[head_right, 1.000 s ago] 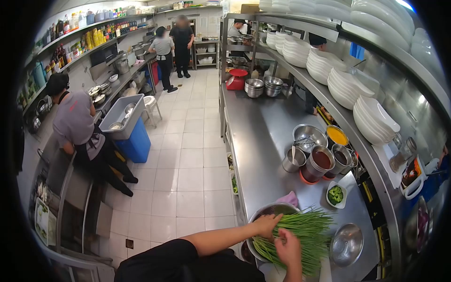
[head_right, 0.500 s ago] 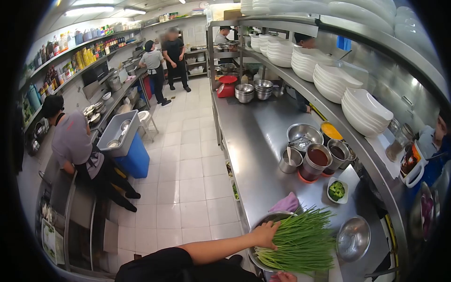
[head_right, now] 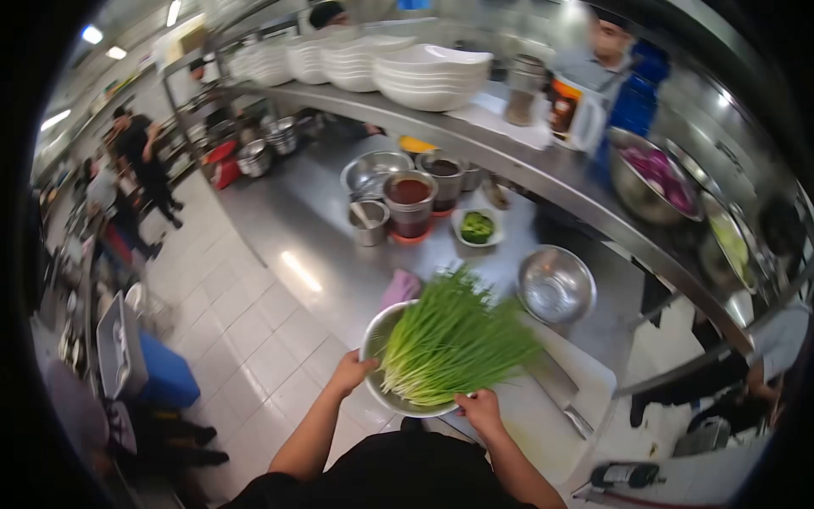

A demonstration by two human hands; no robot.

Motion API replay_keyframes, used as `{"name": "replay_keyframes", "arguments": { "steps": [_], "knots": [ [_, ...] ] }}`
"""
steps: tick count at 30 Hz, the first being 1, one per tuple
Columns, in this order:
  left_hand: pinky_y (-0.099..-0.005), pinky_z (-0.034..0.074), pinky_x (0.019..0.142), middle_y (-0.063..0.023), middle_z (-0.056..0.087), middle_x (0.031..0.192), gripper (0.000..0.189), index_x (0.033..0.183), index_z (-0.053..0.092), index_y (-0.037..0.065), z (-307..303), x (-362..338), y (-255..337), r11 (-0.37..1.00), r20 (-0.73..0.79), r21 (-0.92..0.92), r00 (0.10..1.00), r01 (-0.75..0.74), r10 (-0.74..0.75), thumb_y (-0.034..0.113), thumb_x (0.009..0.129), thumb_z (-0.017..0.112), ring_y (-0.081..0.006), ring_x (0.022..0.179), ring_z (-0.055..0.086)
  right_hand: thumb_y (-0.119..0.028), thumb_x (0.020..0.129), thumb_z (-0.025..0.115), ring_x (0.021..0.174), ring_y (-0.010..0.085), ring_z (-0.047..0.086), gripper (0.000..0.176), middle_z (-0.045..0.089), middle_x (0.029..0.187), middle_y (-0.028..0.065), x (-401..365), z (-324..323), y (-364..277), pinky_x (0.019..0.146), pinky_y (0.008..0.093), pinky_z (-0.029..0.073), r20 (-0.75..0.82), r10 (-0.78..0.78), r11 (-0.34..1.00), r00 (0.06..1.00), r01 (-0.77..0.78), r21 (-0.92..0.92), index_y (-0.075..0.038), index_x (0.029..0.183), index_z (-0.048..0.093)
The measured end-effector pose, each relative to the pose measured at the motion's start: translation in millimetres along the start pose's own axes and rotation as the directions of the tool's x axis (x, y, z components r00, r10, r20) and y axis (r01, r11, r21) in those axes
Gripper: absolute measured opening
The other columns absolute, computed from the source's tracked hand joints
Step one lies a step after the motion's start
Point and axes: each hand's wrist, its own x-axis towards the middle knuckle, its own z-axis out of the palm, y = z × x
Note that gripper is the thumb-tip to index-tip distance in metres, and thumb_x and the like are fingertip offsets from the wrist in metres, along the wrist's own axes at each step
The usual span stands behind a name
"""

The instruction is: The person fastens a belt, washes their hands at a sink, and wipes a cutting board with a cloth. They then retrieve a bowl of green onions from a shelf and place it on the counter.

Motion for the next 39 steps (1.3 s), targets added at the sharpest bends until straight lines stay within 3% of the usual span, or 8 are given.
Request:
{"name": "replay_keyframes", "arguments": {
  "steps": [6,10,16,21,24,30,34,39],
  "knots": [
    [-0.03,0.049,0.075,-0.0099,0.061,0.102,0.045,0.12,0.05,0.001,-14.9,-47.8,19.7,0.902,0.045,-0.407,0.99,0.143,-0.137,-0.005,0.075,0.053,-0.0193,0.086,0.06,-0.008,0.077,0.065,0.056,0.0117,0.056,0.013,0.061,0.071,0.0067,-1.5,6.5,-17.0,0.05,0.025,0.048,0.155,-0.072,0.997,0.985,0.071,0.013,0.003,0.083,0.061],
    [-0.0325,0.05,0.079,-0.0096,0.058,0.107,0.063,0.124,0.044,0.004,-48.2,-56.4,-26.6,0.867,-0.07,-0.498,0.997,-0.005,-0.035,-0.011,0.064,0.048,-0.0213,0.091,0.06,-0.016,0.077,0.069,0.06,0.0109,0.057,0.02,0.061,0.07,0.006,1.7,32.4,-38.4,0.052,0.0244,0.047,0.341,-0.033,0.966,0.94,0.118,-0.231,0.002,0.081,0.062],
    [-0.0324,0.048,0.082,-0.0106,0.059,0.105,0.059,0.122,0.045,0.001,-90.9,-106.9,-32.5,0.748,-0.355,-0.629,0.934,-0.209,-0.038,-0.012,0.064,0.045,-0.023,0.094,0.059,-0.026,0.077,0.068,0.1,0.0217,0.057,0.041,0.061,0.108,0.0136,49.3,53.6,-64.3,0.088,0.0322,0.043,0.809,-0.06,0.766,0.585,0.546,-0.338,-0.003,0.11,0.059],
    [-0.0325,0.048,0.082,-0.0111,0.057,0.107,0.059,0.122,0.043,0.001,-111.9,-136.7,-54.4,0.7,-0.557,-0.602,0.83,-0.384,-0.025,-0.011,0.064,0.043,-0.0228,0.095,0.058,-0.037,0.07,0.07,0.117,0.0308,0.047,0.059,0.05,0.126,0.0163,88.2,84.4,-111.8,0.096,0.0392,0.038,0.622,-0.22,0.527,0.752,0.628,-0.573,-0.012,0.12,0.053],
    [-0.032,0.049,0.081,-0.011,0.056,0.106,0.059,0.122,0.042,0.001,-116.5,-150.0,-61.1,0.683,-0.671,-0.566,0.739,-0.462,-0.057,-0.011,0.064,0.042,-0.0227,0.094,0.058,-0.043,0.071,0.068,0.13,0.0348,0.029,0.066,0.034,0.14,0.0161,111.6,117.5,-140.8,0.103,0.0472,0.028,0.614,-0.322,0.143,0.721,0.678,-0.721,-0.022,0.13,0.045],
    [-0.0315,0.05,0.078,-0.0112,0.055,0.108,0.061,0.123,0.04,0.002,-110.2,-177.4,-53.0,0.587,-0.78,-0.567,0.604,-0.577,-0.16,-0.011,0.063,0.042,-0.0235,0.092,0.058,-0.049,0.075,0.062,0.136,0.0386,0.009,0.065,0.015,0.148,0.0134,157.9,148.2,-125.1,0.106,0.0556,0.015,0.742,-0.185,-0.178,0.645,0.72,-0.671,-0.035,0.134,0.038],
    [-0.0318,0.051,0.074,-0.011,0.056,0.105,0.058,0.119,0.042,0.002,-111.3,-194.3,-60.6,0.584,-0.823,-0.539,0.526,-0.607,-0.213,-0.01,0.062,0.043,-0.0229,0.09,0.059,-0.047,0.076,0.058,0.131,0.0388,0.023,0.055,0.03,0.141,0.0119,172.6,137.8,-142.2,0.102,0.0544,0.025,0.76,-0.308,-0.267,0.572,0.715,-0.646,-0.029,0.126,0.046],
    [-0.0358,0.05,0.082,-0.0113,0.056,0.107,0.058,0.12,0.043,0.002,-116.8,-199.1,-72.8,0.627,-0.837,-0.506,0.511,-0.592,-0.193,-0.008,0.063,0.042,-0.0254,0.096,0.057,-0.041,0.079,0.058,0.113,0.035,0.043,0.055,0.047,0.122,0.0176,221.7,98.5,-116.0,0.096,0.0446,0.036,0.472,-0.42,-0.106,0.775,0.475,-0.874,-0.007,0.12,0.047]
  ]
}}
